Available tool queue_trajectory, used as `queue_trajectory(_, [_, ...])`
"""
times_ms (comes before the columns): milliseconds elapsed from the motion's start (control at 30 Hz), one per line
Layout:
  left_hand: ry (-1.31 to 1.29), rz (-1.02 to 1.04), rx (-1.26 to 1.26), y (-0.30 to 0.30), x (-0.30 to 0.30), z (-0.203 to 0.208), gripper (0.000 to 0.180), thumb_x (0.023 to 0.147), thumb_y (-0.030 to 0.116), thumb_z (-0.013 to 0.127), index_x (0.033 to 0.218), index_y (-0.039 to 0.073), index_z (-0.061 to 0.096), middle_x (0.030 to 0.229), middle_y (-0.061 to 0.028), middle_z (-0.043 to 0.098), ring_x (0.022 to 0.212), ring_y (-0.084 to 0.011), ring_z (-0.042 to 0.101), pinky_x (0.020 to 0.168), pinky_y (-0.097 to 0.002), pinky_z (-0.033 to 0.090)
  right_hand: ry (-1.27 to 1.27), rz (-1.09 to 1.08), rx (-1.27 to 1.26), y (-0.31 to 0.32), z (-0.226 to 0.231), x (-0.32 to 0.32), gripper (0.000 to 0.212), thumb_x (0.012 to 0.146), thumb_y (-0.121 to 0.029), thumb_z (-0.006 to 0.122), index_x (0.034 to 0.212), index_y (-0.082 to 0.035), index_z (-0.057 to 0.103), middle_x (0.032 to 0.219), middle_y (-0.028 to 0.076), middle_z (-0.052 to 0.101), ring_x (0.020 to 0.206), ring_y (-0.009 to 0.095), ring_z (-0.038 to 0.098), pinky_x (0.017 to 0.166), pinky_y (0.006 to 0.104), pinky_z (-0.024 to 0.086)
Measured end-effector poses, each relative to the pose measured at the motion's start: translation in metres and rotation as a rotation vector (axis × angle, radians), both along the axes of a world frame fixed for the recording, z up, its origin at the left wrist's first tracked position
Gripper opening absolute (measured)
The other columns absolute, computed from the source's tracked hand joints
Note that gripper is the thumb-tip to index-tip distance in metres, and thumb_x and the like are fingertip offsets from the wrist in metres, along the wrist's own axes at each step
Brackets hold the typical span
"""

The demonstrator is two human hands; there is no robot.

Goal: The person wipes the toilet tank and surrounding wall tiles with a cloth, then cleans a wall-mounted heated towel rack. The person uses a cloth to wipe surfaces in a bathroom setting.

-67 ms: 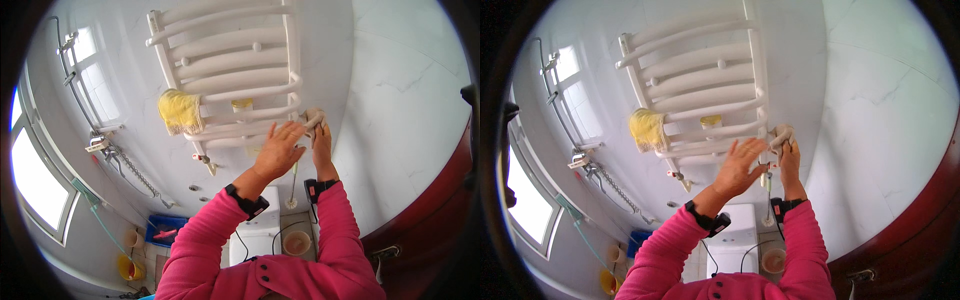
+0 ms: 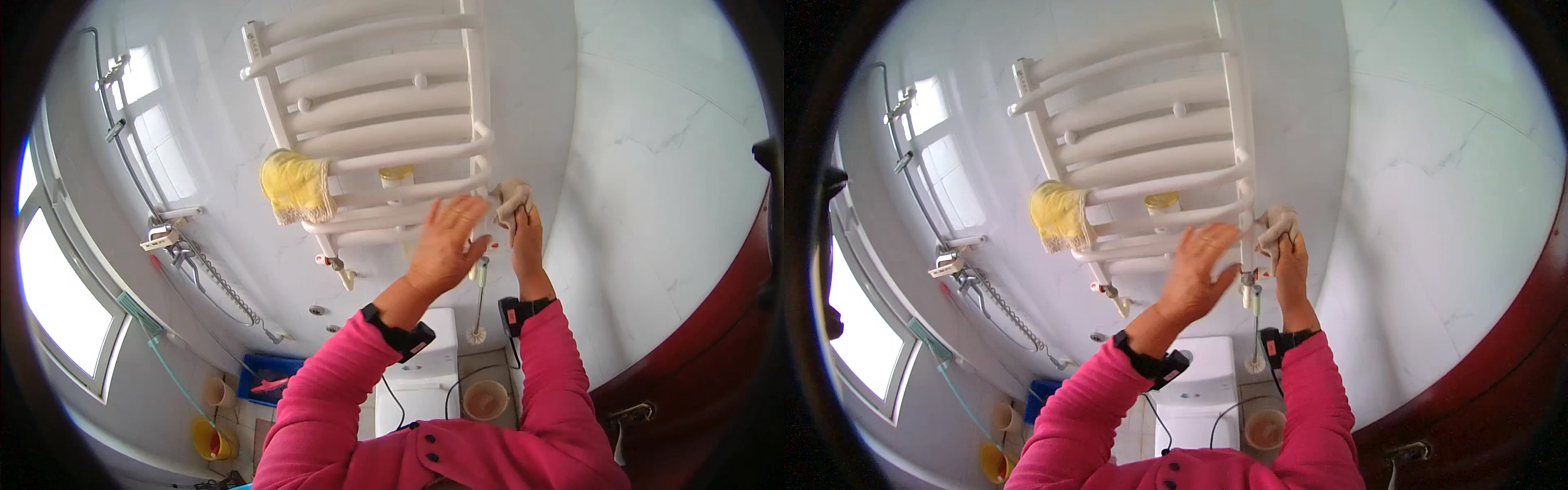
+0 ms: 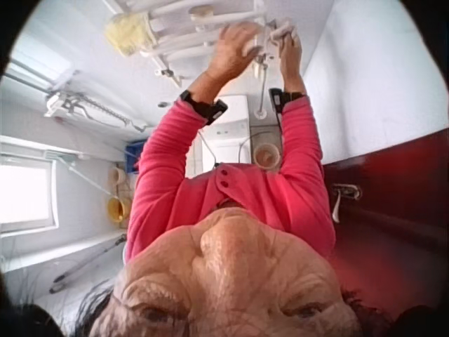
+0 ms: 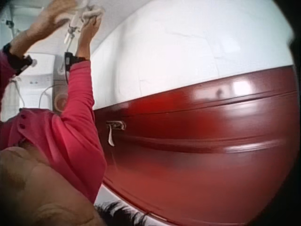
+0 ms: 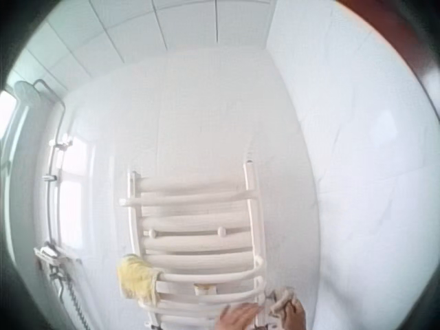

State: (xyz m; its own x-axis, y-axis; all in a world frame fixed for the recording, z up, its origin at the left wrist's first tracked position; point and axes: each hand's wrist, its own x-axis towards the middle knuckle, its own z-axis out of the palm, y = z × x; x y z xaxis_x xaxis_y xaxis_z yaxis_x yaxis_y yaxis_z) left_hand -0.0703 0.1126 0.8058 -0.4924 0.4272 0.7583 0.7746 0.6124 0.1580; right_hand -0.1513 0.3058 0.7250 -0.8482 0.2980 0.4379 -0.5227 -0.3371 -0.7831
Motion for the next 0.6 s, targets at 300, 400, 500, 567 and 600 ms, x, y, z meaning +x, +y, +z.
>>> queue_trajectory(300, [0.493,0.434,0.183,-0.142,-0.011,0.103,0.037,0.086,0.014,0.068,0.122,0.005,0.060,0.116,-0.0142,0.063,0.113,-0.0333,0.056,0.104,-0.0476,0.037,0.044,-0.114,0.078,0.007,0.031,0.012,0.026,0.105,-0.018,0.048,0.125,-0.006,0.058,0.088,-0.003,0.061,0.068,0.003,0.051,0.055,0.0191,0.042])
queue_trajectory(400, [0.486,0.570,0.336,-0.192,-0.014,0.122,0.026,0.092,0.021,0.064,0.113,0.005,0.064,0.106,-0.0130,0.067,0.105,-0.0339,0.059,0.094,-0.0441,0.044,-0.012,-0.208,0.150,0.024,0.048,0.016,0.025,0.104,-0.022,0.050,0.120,-0.006,0.061,0.092,-0.003,0.062,0.074,0.003,0.053,0.059,0.0193,0.041])
queue_trajectory(500, [0.162,0.680,0.429,-0.228,-0.022,0.124,0.025,0.094,0.025,0.061,0.110,0.005,0.065,0.099,-0.0131,0.069,0.102,-0.0345,0.061,0.088,-0.0430,0.047,0.141,-0.242,0.154,0.030,0.066,0.018,0.028,0.104,-0.022,0.048,0.121,-0.003,0.060,0.098,0.001,0.063,0.083,0.008,0.055,0.068,0.0225,0.045])
queue_trajectory(567, [0.000,0.628,0.414,-0.240,-0.030,0.119,0.028,0.094,0.028,0.061,0.110,0.004,0.065,0.095,-0.0145,0.070,0.102,-0.0347,0.062,0.087,-0.0435,0.048,0.183,-0.240,0.135,0.028,0.078,0.021,0.029,0.104,-0.023,0.048,0.120,-0.002,0.061,0.103,0.004,0.063,0.093,0.011,0.056,0.082,0.0257,0.045])
queue_trajectory(600, [-0.178,0.588,0.463,-0.242,-0.035,0.115,0.030,0.094,0.029,0.061,0.111,0.004,0.065,0.098,-0.0151,0.069,0.102,-0.0347,0.062,0.088,-0.0436,0.048,0.208,-0.246,0.147,0.027,0.085,0.022,0.030,0.105,-0.023,0.048,0.120,-0.002,0.061,0.104,0.004,0.063,0.096,0.012,0.055,0.086,0.0266,0.045])
